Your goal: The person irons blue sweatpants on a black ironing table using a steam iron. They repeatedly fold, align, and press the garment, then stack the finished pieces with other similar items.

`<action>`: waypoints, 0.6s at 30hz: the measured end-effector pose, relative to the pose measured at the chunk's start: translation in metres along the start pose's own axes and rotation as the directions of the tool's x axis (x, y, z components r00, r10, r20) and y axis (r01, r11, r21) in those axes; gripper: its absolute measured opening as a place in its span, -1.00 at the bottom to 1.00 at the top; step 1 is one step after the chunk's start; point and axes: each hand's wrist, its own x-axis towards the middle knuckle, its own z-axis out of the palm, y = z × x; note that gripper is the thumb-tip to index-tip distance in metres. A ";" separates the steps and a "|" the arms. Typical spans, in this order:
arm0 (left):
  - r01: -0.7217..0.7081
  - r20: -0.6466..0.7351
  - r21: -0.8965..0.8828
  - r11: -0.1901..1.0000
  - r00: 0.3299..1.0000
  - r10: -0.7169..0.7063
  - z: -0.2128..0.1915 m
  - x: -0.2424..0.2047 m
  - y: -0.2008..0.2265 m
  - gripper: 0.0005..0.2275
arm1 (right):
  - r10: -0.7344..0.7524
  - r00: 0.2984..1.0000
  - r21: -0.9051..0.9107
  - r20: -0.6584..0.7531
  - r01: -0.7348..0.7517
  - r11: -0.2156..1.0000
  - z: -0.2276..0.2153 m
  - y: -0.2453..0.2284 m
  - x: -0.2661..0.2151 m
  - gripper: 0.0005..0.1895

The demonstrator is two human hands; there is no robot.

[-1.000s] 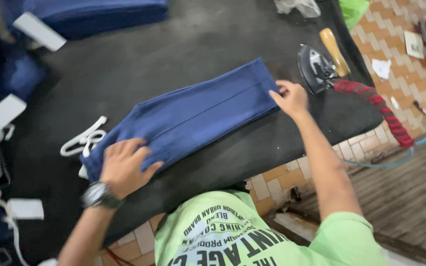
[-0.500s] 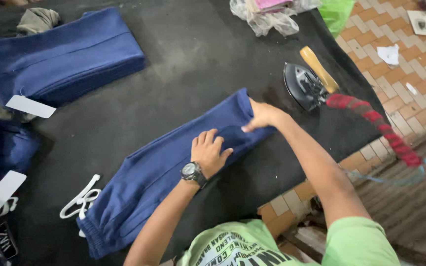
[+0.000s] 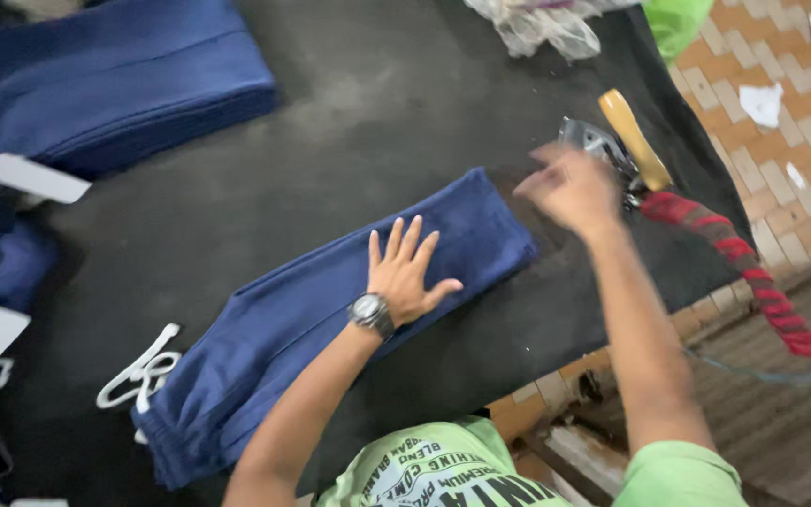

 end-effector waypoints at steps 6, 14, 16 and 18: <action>0.235 -0.287 0.015 0.972 0.932 -0.221 -0.063 -0.094 -0.110 -0.77 | 0.003 0.953 -0.326 -0.303 -0.107 0.939 -0.009 0.127 -0.009 -0.43; 0.041 -0.220 -0.207 0.977 0.972 -0.088 -0.051 -0.144 -0.240 -0.76 | 0.184 0.969 -0.070 -0.162 -0.197 0.978 -0.003 0.078 -0.032 -0.47; 0.064 -0.171 -0.208 0.976 0.980 -0.101 -0.043 -0.139 -0.250 -0.75 | 0.087 0.989 -0.075 -0.118 -0.097 0.992 -0.021 0.036 -0.041 -0.49; 0.098 -0.127 -0.236 0.967 0.983 -0.131 -0.036 -0.134 -0.257 -0.73 | 0.031 0.999 -0.139 -0.034 -0.036 0.990 -0.033 -0.010 -0.059 -0.50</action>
